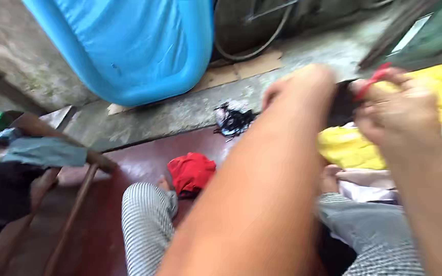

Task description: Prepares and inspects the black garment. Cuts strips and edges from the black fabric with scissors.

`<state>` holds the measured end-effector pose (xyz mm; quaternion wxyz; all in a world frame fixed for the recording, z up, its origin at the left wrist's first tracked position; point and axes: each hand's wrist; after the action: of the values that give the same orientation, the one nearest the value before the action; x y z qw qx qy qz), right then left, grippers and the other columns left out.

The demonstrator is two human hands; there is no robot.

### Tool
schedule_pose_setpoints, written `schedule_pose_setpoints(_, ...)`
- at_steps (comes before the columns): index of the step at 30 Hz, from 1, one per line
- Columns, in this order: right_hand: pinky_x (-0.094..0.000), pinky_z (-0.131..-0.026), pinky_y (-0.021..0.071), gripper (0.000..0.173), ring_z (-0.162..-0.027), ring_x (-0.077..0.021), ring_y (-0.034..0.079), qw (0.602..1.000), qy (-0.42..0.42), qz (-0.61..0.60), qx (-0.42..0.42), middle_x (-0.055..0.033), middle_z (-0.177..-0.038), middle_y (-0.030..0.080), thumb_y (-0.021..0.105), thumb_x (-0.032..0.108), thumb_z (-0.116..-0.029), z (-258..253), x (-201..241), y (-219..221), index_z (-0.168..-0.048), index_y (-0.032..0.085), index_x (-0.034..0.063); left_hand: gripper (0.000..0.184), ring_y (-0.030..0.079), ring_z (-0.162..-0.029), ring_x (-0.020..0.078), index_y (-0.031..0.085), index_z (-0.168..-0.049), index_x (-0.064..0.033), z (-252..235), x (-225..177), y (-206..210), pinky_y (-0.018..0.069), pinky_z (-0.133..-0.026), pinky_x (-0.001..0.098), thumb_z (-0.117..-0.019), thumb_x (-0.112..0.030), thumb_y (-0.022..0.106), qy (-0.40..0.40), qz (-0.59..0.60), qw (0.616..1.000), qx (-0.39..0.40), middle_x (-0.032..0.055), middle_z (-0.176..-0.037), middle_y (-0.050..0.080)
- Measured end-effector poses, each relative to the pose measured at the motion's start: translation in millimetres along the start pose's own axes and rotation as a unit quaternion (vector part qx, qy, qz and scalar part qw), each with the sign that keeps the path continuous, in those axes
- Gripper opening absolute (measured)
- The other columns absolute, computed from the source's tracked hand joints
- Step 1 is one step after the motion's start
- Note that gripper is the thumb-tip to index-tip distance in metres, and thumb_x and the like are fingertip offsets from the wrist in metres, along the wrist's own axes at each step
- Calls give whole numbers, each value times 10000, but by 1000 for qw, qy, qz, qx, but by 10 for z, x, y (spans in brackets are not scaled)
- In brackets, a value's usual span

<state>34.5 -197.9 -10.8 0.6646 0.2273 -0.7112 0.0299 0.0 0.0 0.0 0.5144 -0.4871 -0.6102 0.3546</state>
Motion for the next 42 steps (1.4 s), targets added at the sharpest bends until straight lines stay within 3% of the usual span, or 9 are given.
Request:
schedule_pose_setpoints(3, -279, -693, 574, 622, -802, -84, 653, 999, 18, 1, -27, -14, -1081, 639, 758, 53, -874, 61, 47, 143, -1410, 449, 118, 246, 646, -1099, 417, 706, -1116, 5, 444, -299, -1015, 498, -880, 676, -927, -151, 680, -101, 148, 926, 331, 230, -1129, 689)
schedule_pose_setpoints(5, -312, -705, 569, 632, -831, -124, 650, 1000, 20, 2, -19, -65, -1109, 642, 772, 27, -849, 71, 28, 199, -1409, 486, 96, 290, 640, -1082, 466, 672, -1135, 56, 703, -204, -907, 492, -878, 710, -884, -84, 709, -115, 228, 903, 347, 288, -1116, 668)
schedule_pose_setpoints(8, -323, -715, 578, 604, -834, -135, 652, 1000, 11, 11, 13, -78, -1075, 651, 784, 0, -825, 169, -13, 283, -1367, 530, 83, 173, 682, -935, 387, 690, -1041, 64, 1306, -122, -451, 537, -838, 618, -909, -44, 659, -147, 408, 876, 213, 246, -976, 694)
schedule_pose_setpoints(14, -412, -772, 571, 591, -939, -232, 657, 993, -25, 98, 62, -151, -1195, 643, 774, -25, -838, 261, -59, 444, -1372, 539, 62, 305, 692, -987, 192, 665, -1275, -105, 2164, -363, 561, 583, -887, 421, -1091, -249, 468, -308, 686, 639, -162, 79, -1119, 717)
schedule_pose_setpoints(18, -395, -780, 593, 601, -933, -229, 673, 989, -88, 113, 45, -171, -1192, 641, 784, -66, -783, 140, -108, 526, -1337, 572, 27, 545, 720, -1014, 128, 671, -1256, -83, 2591, -461, 804, 601, -953, 378, -817, -353, 848, -272, 580, 764, -68, 26, -1094, 752)
schedule_pose_setpoints(21, -390, -765, 606, 598, -894, -222, 689, 987, -100, 116, 42, -178, -1222, 632, 763, -86, -791, 89, -100, 504, -1343, 563, 26, 340, 686, -1073, 197, 734, -1154, -104, 2844, -280, 956, 532, -1006, 470, -838, -225, 765, -318, 431, 841, 75, 70, -1099, 735)
schedule_pose_setpoints(27, -458, -769, 593, 573, -881, -271, 685, 966, -137, 216, 33, -188, -1237, 635, 757, -53, -792, -35, -140, 397, -1331, 596, 57, 266, 697, -994, 306, 719, -1171, -53, 2975, 389, 757, 542, -900, 567, -962, 9, 566, -490, 453, 744, -22, 165, -1066, 729)
schedule_pose_setpoints(36, -494, -758, 580, 556, -848, -329, 656, 914, -193, 350, 71, -248, -1192, 569, 745, -66, -815, -17, -195, 412, -1340, 620, 69, 336, 668, -952, 244, 620, -1297, -89, 2966, 1019, -87, 564, -767, 440, -1048, -1, 412, -541, 573, 591, -172, 142, -1173, 679)
schedule_pose_setpoints(42, -502, -786, 567, 526, -890, -368, 644, 886, -249, 379, 96, -278, -1188, 564, 716, -118, -813, 42, -174, 436, -1317, 632, 10, 372, 644, -988, 188, 621, -1274, -33, 2922, 1169, -465, 536, -853, 411, -995, 95, 411, -489, 519, 664, -225, 127, -1152, 676)
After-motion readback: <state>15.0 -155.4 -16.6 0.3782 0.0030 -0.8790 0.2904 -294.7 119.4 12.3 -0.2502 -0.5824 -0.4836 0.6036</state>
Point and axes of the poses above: each hand's wrist, its own z-axis away from the middle knuckle, its own y-axis out of the palm, x = y × z
